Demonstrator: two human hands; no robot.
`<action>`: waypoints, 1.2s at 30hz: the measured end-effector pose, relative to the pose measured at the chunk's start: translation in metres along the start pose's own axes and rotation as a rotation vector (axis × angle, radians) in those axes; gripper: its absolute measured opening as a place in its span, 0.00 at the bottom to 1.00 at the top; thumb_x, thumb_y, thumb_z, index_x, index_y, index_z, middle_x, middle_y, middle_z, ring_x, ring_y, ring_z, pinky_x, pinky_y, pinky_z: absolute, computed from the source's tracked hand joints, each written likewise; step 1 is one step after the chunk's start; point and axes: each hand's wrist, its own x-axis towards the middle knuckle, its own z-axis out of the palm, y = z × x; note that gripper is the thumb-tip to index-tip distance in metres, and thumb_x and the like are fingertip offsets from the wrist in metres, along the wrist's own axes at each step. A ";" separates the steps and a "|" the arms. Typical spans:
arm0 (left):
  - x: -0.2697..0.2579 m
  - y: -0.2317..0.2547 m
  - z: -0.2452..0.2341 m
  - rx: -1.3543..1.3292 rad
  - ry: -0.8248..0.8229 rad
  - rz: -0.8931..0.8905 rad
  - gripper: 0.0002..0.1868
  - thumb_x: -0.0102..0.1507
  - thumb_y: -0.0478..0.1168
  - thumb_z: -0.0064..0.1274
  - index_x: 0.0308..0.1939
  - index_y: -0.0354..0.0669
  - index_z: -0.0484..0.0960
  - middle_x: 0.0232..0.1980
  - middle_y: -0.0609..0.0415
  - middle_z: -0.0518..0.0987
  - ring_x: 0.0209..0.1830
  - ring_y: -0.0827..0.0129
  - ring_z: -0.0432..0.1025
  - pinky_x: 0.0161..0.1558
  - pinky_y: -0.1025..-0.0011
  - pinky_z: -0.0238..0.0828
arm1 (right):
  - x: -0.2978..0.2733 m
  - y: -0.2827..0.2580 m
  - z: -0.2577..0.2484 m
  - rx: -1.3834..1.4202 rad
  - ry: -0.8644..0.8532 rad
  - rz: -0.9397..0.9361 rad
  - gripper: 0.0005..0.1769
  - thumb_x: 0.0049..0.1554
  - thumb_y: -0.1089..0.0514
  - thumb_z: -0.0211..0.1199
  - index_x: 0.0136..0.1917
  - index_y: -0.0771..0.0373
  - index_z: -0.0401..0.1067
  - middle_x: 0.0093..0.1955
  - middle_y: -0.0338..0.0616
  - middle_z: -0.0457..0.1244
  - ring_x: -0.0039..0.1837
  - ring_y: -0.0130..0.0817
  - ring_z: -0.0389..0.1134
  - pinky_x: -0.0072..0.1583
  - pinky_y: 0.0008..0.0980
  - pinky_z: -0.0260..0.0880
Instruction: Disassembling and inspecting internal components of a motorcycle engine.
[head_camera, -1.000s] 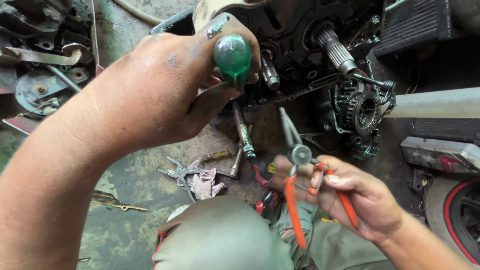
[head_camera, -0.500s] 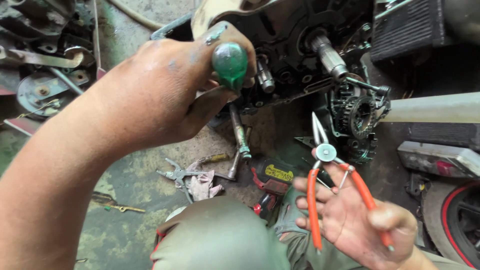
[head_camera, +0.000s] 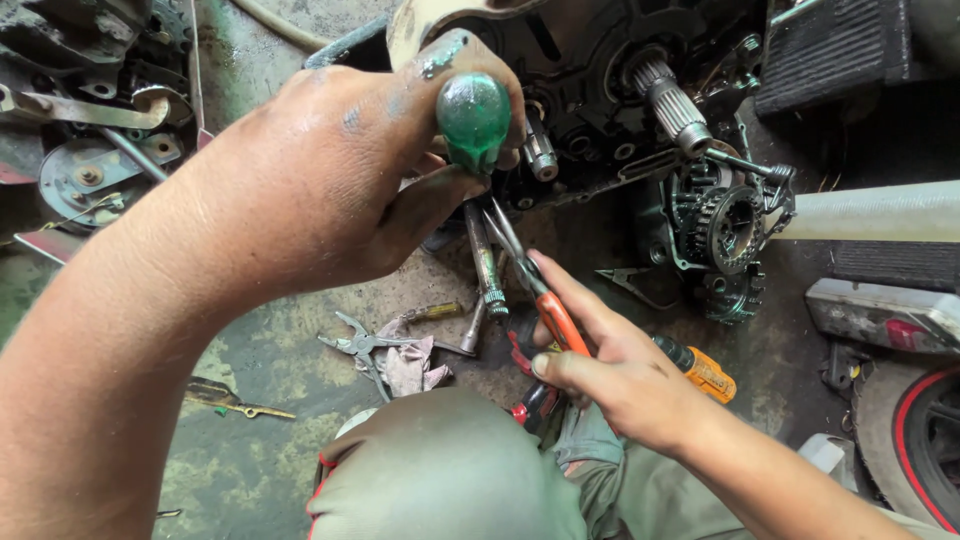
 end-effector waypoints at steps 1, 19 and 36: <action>0.001 0.002 -0.001 -0.041 -0.009 0.004 0.21 0.64 0.36 0.63 0.58 0.43 0.73 0.34 0.45 0.79 0.36 0.45 0.77 0.36 0.53 0.72 | 0.003 0.001 0.001 0.055 -0.018 -0.054 0.52 0.52 0.66 0.61 0.85 0.52 0.44 0.53 0.35 0.58 0.51 0.23 0.63 0.57 0.27 0.71; 0.009 0.011 -0.008 -0.094 -0.026 0.007 0.18 0.63 0.33 0.60 0.54 0.43 0.71 0.32 0.46 0.80 0.33 0.48 0.78 0.32 0.57 0.71 | 0.009 -0.002 -0.004 0.061 0.011 0.007 0.54 0.49 0.68 0.60 0.85 0.49 0.46 0.51 0.37 0.58 0.47 0.25 0.63 0.54 0.29 0.72; 0.006 0.007 -0.006 -0.062 -0.030 -0.003 0.20 0.62 0.34 0.63 0.54 0.42 0.71 0.33 0.45 0.79 0.34 0.45 0.77 0.32 0.54 0.71 | 0.010 -0.016 0.002 -0.172 -0.002 -0.040 0.52 0.50 0.60 0.66 0.83 0.57 0.48 0.57 0.35 0.59 0.53 0.23 0.64 0.56 0.26 0.69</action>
